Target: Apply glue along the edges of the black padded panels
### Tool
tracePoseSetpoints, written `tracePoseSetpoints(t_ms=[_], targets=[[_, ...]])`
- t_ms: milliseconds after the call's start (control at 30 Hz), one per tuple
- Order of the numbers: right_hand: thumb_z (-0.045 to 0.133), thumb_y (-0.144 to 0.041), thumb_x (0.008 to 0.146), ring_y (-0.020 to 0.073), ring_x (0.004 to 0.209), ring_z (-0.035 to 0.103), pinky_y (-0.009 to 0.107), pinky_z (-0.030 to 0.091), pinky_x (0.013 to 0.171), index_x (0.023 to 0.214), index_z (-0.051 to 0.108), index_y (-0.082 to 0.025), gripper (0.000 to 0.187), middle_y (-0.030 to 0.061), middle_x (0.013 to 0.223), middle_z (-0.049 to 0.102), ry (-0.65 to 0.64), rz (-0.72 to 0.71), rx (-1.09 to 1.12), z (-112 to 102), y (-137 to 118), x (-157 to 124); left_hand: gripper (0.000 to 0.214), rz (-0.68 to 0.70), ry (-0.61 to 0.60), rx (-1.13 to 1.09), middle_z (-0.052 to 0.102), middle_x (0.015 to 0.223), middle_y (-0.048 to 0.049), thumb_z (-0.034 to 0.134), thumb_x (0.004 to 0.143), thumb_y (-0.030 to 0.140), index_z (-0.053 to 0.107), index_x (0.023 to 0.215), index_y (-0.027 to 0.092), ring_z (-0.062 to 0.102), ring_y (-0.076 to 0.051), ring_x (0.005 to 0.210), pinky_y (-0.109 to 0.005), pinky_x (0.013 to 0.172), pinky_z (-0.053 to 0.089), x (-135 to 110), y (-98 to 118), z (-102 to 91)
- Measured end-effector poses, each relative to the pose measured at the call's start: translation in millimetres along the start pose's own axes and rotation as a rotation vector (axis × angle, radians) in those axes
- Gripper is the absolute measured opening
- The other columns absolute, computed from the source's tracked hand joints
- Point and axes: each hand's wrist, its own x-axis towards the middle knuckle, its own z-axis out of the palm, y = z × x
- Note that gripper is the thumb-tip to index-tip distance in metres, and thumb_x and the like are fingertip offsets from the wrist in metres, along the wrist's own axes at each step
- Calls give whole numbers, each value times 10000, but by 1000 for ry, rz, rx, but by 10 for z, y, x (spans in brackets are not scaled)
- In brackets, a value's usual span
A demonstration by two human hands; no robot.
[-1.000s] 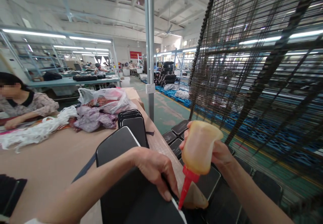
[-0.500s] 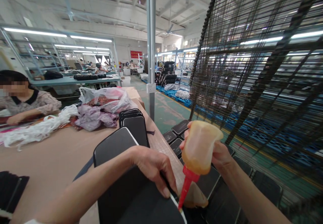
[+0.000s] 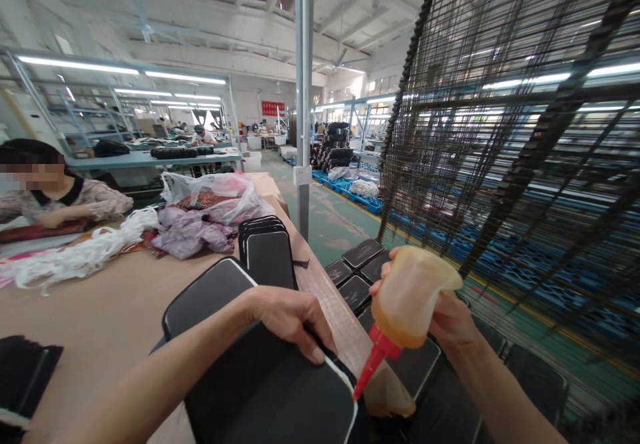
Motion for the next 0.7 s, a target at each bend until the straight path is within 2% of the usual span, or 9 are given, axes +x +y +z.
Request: tracePoseSetpoints(t_ms=[100, 267, 433, 700], targets=[[820, -458, 600, 350, 925, 614, 492, 510, 776, 1175, 562, -304, 649, 68, 1037, 629, 21, -43, -16, -56, 27, -79, 466, -7, 53, -10, 715, 960, -84, 629, 785, 431, 702, 1051, 55, 638, -209, 893, -208, 778, 479, -73, -53, -38], [788, -408, 665, 343, 981, 602, 512, 469, 868, 1257, 502, -343, 660, 61, 1110, 630, 200, -183, -41, -10, 78, -204, 414, -49, 175, -99, 702, 861, -27, 624, 789, 434, 716, 1013, 98, 600, -157, 795, -183, 719, 451, -198, -161, -50], [744, -406, 733, 365, 1038, 581, 552, 430, 914, 1323, 453, -277, 670, 132, 1123, 627, 238, -218, -59, 25, 152, -250, 393, -112, 325, -178, 656, 766, 1, 655, 754, 448, 724, 948, 113, 530, -118, 708, -165, 662, 411, -283, -241, -40], [779, -314, 686, 348, 977, 615, 524, 478, 875, 1265, 511, -276, 638, 95, 1080, 648, 348, -355, -56, -169, 355, -144, 290, -148, 405, -251, 613, 721, 21, 668, 738, 414, 729, 860, 157, 471, -104, 664, -163, 595, 360, -347, -307, -47]])
